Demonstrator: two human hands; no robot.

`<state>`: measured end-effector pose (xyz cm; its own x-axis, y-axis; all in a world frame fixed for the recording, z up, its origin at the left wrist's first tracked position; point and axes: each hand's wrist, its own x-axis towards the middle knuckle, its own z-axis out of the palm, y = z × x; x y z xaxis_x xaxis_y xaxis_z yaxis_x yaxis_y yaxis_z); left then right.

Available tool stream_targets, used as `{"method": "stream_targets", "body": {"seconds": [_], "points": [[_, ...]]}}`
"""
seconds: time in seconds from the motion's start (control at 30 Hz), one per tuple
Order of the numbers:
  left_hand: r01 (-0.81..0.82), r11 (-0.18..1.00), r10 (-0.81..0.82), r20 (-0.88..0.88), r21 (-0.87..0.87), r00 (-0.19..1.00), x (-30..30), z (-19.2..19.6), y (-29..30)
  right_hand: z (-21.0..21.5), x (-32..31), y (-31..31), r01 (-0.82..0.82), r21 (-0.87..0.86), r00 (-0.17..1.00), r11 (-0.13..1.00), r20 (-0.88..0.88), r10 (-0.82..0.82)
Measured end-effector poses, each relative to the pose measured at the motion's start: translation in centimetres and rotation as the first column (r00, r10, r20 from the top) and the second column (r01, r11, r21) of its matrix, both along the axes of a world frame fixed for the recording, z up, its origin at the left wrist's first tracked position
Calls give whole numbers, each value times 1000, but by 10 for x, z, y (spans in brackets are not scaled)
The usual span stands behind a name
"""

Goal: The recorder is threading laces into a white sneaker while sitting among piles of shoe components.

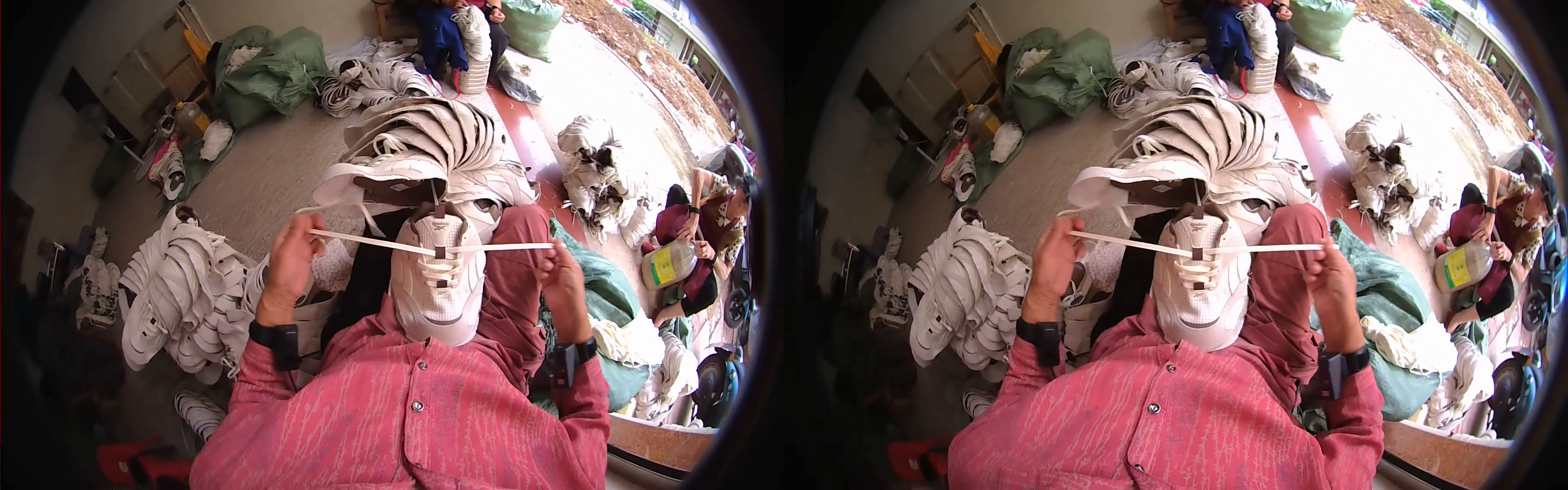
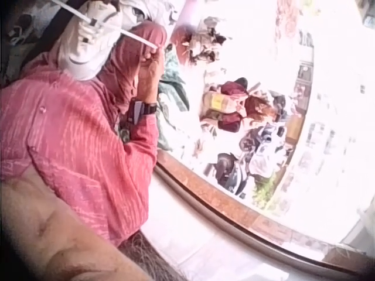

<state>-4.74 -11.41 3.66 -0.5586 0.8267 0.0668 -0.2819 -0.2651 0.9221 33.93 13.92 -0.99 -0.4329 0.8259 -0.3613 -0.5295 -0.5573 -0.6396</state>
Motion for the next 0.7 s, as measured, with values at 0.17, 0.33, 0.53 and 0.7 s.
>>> {"method": "stream_targets", "body": {"seconds": [0.17,0.33,0.53,0.7], "points": [[-169,984,158,172,54,972,-23,-13,-47,-21,64,24,128,57,989,990,62,-132],[-206,976,189,195,71,962,-31,-29,-69,-43,110,36,243,98,957,965,140,-255],[-289,957,279,268,-2,922,-39,-49,-82,-79,110,33,310,68,925,948,211,-317],[-288,945,192,446,156,874,-41,-54,-81,-89,115,29,291,45,947,956,128,-295]]}}
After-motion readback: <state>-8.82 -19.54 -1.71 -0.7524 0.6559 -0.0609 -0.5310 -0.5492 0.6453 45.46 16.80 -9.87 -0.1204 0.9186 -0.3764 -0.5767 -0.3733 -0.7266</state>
